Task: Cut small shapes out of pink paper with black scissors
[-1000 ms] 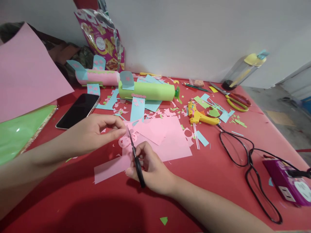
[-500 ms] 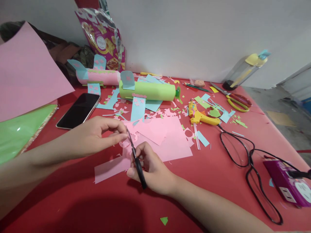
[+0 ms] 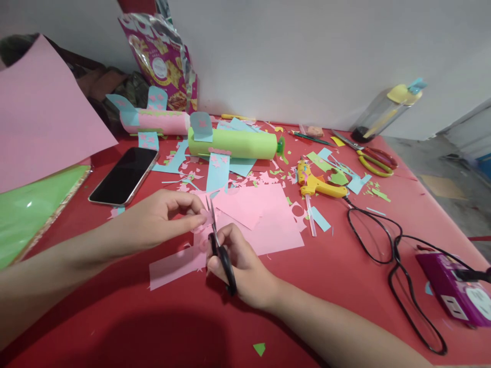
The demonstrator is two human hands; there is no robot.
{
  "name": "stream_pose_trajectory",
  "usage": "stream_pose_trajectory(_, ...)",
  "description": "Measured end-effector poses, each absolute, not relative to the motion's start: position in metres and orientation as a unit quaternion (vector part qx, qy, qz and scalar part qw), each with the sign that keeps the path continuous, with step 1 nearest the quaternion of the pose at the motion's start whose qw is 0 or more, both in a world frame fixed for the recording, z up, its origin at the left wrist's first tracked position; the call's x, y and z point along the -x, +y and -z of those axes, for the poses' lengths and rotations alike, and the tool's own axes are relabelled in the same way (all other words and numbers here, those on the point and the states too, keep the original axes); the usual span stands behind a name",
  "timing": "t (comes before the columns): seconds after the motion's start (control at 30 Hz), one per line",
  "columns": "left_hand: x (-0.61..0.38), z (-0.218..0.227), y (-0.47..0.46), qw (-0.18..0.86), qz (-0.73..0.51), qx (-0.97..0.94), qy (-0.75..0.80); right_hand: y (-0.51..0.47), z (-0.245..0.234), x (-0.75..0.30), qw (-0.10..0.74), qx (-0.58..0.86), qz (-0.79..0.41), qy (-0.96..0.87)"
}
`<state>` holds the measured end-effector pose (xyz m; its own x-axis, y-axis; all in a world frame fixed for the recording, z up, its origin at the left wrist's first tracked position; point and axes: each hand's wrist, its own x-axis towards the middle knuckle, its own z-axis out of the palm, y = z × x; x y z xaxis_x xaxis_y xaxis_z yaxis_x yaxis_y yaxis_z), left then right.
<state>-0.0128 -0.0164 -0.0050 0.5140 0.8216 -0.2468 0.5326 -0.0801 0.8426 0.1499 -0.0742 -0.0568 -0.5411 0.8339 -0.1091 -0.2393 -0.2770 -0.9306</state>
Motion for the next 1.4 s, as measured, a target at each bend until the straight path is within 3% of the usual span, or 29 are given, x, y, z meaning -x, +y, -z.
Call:
stream_pose_trajectory(0.3, 0.0083, 0.0103, -0.0194, 0.553, -0.159, -0.682, 0.451, -0.0768, 0.0574, -0.1482, 0.370, 0.314, -0.741, -0.464)
stream_pose_trajectory(0.77, 0.0094, 0.0084, -0.0186, 0.551, -0.157, -0.678, 0.460, -0.0775, 0.0611, -0.1480, 0.384, 0.314, -0.729, -0.472)
stream_pose_trajectory(1.4, 0.0113, 0.0049, -0.0162, 0.473, -0.159, -0.739, 0.454, -0.0793, 0.0614, -0.1478, 0.382, 0.323, -0.739, -0.451)
